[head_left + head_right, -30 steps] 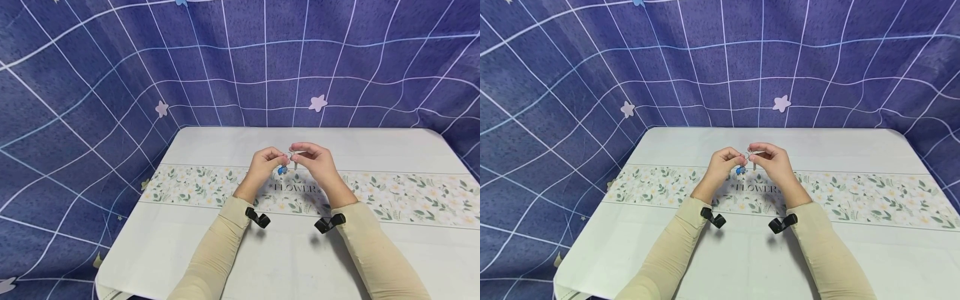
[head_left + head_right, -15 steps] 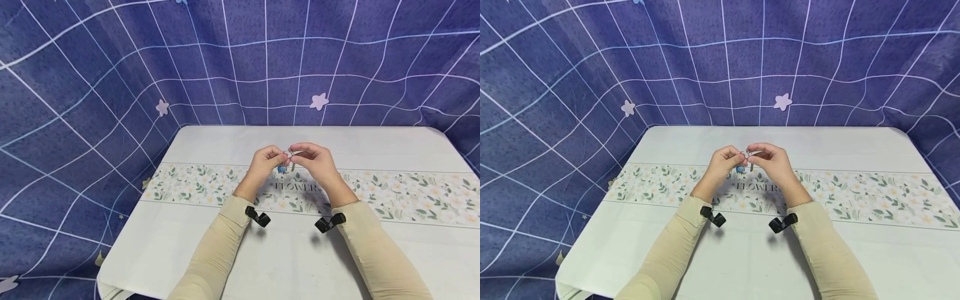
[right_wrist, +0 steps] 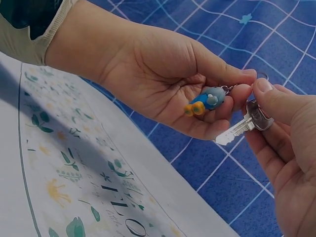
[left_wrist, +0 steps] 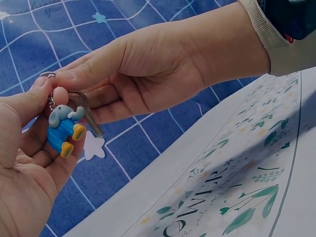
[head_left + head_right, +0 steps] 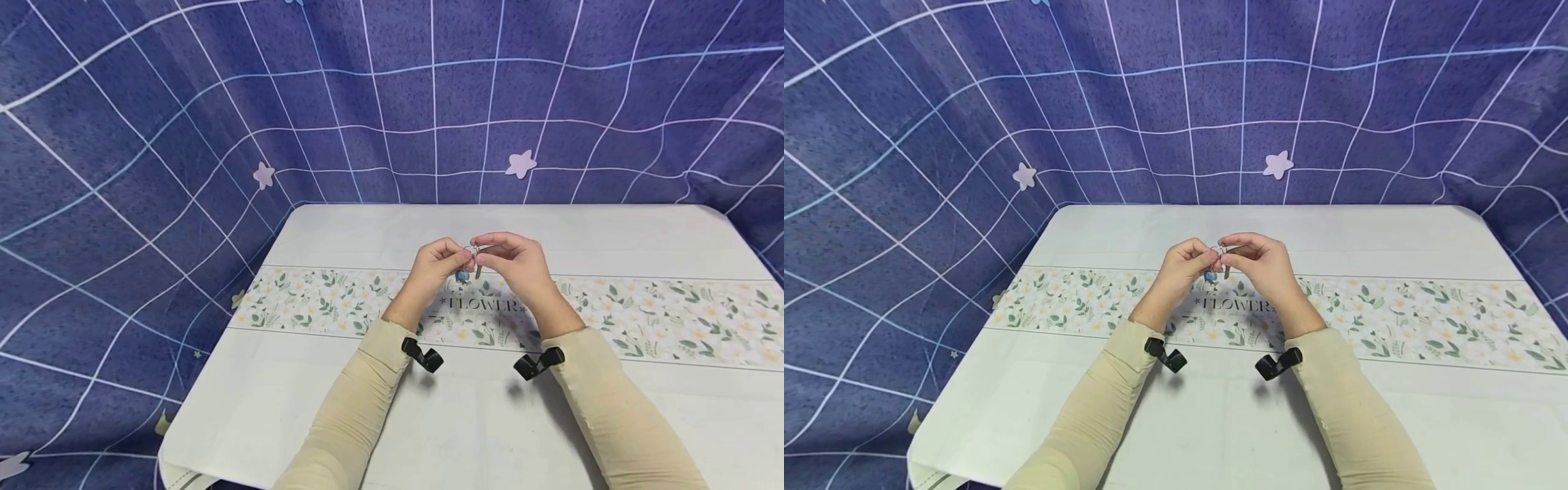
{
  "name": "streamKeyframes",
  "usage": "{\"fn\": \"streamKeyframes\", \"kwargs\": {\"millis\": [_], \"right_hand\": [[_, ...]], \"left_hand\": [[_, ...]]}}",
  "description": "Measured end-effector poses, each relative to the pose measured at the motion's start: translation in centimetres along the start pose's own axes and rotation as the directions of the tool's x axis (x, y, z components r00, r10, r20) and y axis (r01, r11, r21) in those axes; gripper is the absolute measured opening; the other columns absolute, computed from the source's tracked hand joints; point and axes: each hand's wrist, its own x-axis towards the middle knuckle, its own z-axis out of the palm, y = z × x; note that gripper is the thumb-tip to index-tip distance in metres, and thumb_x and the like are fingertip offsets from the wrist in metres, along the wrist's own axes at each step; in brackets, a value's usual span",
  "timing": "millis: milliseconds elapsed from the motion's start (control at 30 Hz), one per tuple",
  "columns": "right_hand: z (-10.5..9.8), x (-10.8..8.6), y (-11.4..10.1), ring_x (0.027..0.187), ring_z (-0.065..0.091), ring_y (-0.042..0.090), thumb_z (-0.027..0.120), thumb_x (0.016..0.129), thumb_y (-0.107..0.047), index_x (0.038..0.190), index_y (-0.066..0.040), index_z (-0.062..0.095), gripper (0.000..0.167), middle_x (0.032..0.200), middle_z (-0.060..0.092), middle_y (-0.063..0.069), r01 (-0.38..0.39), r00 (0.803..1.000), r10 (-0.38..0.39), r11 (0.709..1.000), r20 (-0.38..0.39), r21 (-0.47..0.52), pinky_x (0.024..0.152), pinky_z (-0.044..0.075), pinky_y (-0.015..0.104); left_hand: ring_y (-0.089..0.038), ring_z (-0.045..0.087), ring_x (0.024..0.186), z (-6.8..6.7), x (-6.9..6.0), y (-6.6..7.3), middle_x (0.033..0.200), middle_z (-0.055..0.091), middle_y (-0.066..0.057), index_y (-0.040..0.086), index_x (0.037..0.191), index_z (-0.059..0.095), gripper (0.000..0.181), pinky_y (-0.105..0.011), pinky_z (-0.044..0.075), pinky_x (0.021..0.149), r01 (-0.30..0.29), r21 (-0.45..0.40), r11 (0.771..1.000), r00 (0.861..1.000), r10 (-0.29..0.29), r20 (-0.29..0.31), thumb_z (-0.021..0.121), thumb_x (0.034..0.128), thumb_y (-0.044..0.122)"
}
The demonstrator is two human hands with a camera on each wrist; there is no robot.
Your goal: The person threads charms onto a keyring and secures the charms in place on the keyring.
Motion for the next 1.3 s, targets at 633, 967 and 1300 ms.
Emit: {"fn": "streamKeyframes", "kwargs": {"millis": [633,967,1300], "right_hand": [[0.08,-0.02,0.15,0.088,0.074,0.008,0.081,0.085,-0.001,0.103,0.003,0.076,0.019,0.102,0.077,0.005,0.040,0.997,-0.036,0.997,-0.066,0.062,0.084,0.056,0.022],[0.16,-0.01,0.39,0.089,0.073,0.008,0.079,0.087,-0.002,0.109,0.008,0.072,0.025,0.095,0.077,-0.007,0.021,0.998,-0.017,0.997,-0.058,0.077,0.086,0.056,0.022],[-0.02,0.09,0.18,0.082,0.070,0.006,0.078,0.088,-0.003,0.104,0.008,0.072,0.020,0.090,0.075,-0.012,0.036,0.990,-0.028,0.998,-0.135,0.056,0.075,0.055,0.019]], "left_hand": [[-0.010,0.067,0.074,0.61,-0.03,-0.03,0.075,0.070,0.006,0.015,0.079,0.064,0.027,-0.027,0.056,0.080,-0.040,0.010,0.999,0.999,0.040,-0.035,0.061,0.0977,-0.005],[-0.009,0.066,0.074,0.67,0.00,0.14,0.074,0.069,0.007,0.015,0.078,0.063,0.025,-0.026,0.055,0.078,-0.042,0.058,0.997,0.997,0.046,-0.066,0.064,0.0968,-0.001],[-0.014,0.067,0.080,-0.23,-0.10,0.51,0.082,0.072,0.005,0.000,0.089,0.067,0.010,-0.033,0.056,0.085,-0.076,0.255,0.964,0.995,0.092,-0.049,0.072,0.0935,0.007]]}}
